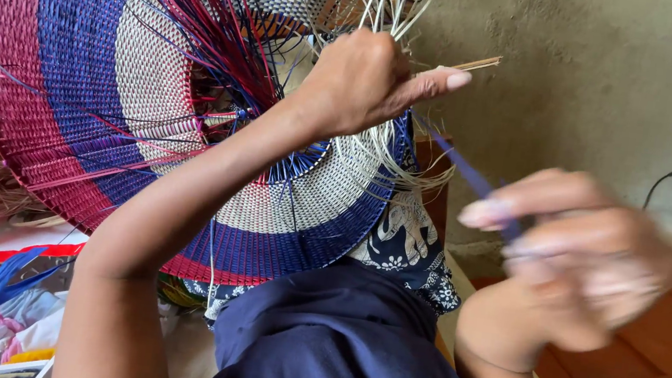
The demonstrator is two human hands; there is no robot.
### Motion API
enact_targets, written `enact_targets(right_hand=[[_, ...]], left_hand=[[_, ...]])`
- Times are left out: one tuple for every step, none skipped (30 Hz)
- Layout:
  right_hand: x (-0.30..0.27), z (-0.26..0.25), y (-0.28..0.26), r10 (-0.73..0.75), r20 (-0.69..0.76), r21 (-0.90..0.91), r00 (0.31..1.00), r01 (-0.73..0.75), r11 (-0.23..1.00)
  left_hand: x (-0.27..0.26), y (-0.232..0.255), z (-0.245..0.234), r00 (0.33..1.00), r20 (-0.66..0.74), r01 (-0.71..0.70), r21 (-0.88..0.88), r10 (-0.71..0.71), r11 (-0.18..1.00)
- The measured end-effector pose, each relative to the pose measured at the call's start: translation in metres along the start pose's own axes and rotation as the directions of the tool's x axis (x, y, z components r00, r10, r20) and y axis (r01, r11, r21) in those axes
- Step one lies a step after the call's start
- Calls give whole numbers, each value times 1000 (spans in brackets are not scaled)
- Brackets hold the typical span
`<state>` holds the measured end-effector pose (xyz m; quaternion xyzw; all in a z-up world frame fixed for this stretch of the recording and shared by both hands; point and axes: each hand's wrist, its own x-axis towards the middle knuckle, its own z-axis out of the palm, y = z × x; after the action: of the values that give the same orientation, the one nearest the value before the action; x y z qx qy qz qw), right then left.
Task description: Weaving a circular mat with colored fibers
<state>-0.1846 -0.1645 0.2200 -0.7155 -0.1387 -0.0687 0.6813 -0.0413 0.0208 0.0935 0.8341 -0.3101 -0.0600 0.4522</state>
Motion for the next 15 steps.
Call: enact_targets(right_hand=[[12, 33, -15, 87, -84, -134, 993, -98, 986], [20, 68, -30, 154, -184, -259, 971, -198, 945], [22, 72, -24, 147, -187, -262, 971, -193, 946], [29, 75, -19, 101, 79, -242, 992, -80, 967], [36, 77, -13, 53, 339, -192, 939, 14, 981], [30, 82, -3, 54, 331, -197, 942, 13, 980], [23, 86, 8, 14, 367, -168, 930, 51, 985], [21, 87, 19, -27, 410, -129, 912, 87, 988], [17, 81, 32, -26, 412, -128, 911, 86, 988], [12, 77, 46, 35, 301, -253, 953, 44, 967], [7, 73, 59, 83, 179, -368, 980, -12, 930], [-2, 65, 81, 77, 184, -368, 980, -4, 930], [-10, 57, 102, 132, 12, -424, 991, -115, 898], [-20, 49, 123, 184, -167, -458, 969, -241, 856], [-31, 43, 141, 187, -166, -459, 968, -244, 854]], left_hand=[[1, -7, 3, 959, 261, 116, -3, -112, 993], [0, -14, 6, 840, 505, 216, 25, -198, 976], [-6, -18, 8, 842, 504, 209, 26, -193, 978], [-8, -23, 10, 809, 561, 215, 0, -178, 977], [-10, -28, 12, 772, 615, 222, -27, -159, 975], [-15, -30, 9, 770, 620, 215, -28, -152, 976], [-20, -33, 6, 848, 516, 191, -90, -119, 977], [-22, -35, 3, 913, 397, 169, -148, -98, 974], [-23, -41, 6, 913, 396, 172, -149, -101, 974], [-24, -47, 9, 904, 409, 217, -186, -125, 958], [-25, -53, 11, 894, 423, 261, -223, -148, 939], [-24, -51, 12, 897, 417, 259, -221, -148, 940], [-23, -49, 12, 894, 414, 287, -230, -174, 930], [-23, -47, 13, 887, 417, 319, -243, -199, 916], [-22, -47, 17, 887, 418, 321, -246, -199, 915]])
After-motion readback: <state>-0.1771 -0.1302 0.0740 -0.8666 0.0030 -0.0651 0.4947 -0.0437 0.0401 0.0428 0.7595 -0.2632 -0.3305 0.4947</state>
